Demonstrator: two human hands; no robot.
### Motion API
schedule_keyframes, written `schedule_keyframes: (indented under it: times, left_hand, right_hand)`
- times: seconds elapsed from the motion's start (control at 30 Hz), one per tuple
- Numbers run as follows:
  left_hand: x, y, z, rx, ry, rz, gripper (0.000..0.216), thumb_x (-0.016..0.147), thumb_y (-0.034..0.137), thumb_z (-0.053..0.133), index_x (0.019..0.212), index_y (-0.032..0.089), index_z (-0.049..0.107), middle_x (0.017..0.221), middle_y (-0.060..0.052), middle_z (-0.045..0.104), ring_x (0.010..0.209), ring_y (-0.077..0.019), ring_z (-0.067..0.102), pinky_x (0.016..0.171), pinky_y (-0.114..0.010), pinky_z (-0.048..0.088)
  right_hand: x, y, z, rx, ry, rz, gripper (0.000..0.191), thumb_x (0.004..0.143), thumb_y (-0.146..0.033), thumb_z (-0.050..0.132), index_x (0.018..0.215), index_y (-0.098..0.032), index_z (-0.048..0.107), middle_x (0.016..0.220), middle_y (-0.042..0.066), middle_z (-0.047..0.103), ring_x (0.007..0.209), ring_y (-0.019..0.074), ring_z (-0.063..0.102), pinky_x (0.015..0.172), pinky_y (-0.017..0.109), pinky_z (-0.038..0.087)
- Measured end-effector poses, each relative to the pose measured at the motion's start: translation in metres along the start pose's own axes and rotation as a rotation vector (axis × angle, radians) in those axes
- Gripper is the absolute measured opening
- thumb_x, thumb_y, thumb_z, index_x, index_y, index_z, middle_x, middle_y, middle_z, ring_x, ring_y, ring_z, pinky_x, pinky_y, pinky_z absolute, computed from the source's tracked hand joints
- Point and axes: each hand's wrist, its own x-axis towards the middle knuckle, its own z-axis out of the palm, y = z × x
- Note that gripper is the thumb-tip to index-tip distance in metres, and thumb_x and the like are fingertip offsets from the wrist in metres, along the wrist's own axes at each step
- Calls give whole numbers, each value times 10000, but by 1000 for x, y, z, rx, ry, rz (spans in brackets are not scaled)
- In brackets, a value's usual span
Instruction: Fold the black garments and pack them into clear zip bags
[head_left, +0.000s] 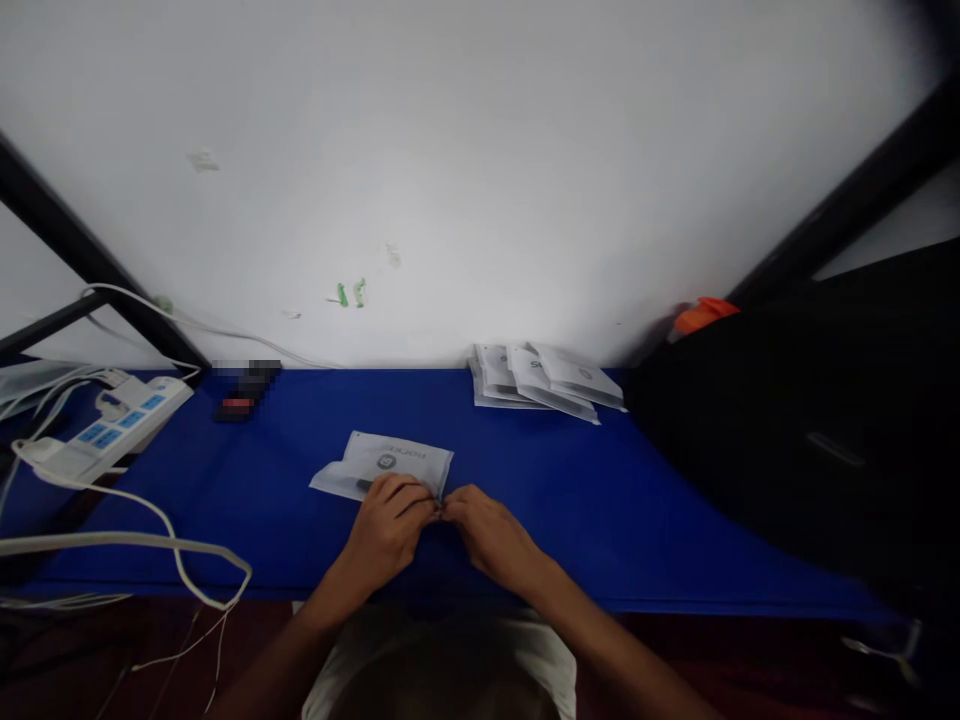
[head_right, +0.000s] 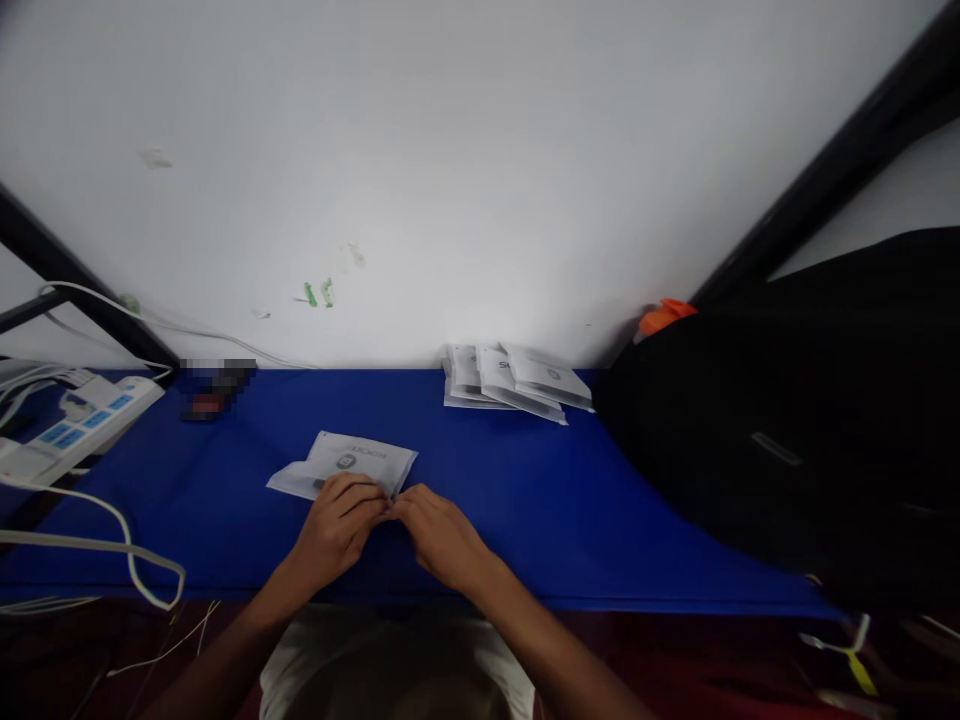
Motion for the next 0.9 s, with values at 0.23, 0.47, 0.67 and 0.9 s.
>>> schedule_keyframes:
  times: [0.23, 0.47, 0.67, 0.9]
  left_hand:
    - [-13, -34, -32, 166, 69, -87, 139, 895, 80, 537, 890, 186, 626, 903, -58, 649, 882, -209, 576, 785, -375, 446]
    - [-32, -50, -50, 170, -17, -166, 93, 919, 123, 543, 886, 183, 606, 917, -58, 616, 848, -189, 568, 733, -328, 455]
    - [-36, -59, -58, 189, -34, -180, 106, 924, 135, 526, 884, 195, 604, 917, -55, 611, 834, -187, 570, 719, -319, 464]
    - [-28, -53, -46, 80, -195, -237, 195, 880, 356, 643, 981, 199, 586, 1092, -87, 613, 982, -232, 590, 837, -385, 492]
  right_hand:
    - [-2, 18, -22, 21, 165, 34, 343, 766, 61, 381, 922, -236, 452, 922, 46, 597, 851, 166, 584, 707, 275, 500]
    - [-10, 29, -34, -20, 170, 87, 324, 768, 67, 383, 860, -241, 425, 912, 37, 598, 837, 164, 591, 707, 274, 490]
    - [-19, 37, -37, -58, 229, 165, 296, 784, 49, 390, 806, -246, 406, 910, 36, 602, 815, 163, 601, 703, 286, 503]
    - [-20, 39, -44, -73, 132, 182, 240, 895, -12, 402, 920, -240, 475, 902, 44, 610, 835, 178, 610, 723, 309, 530]
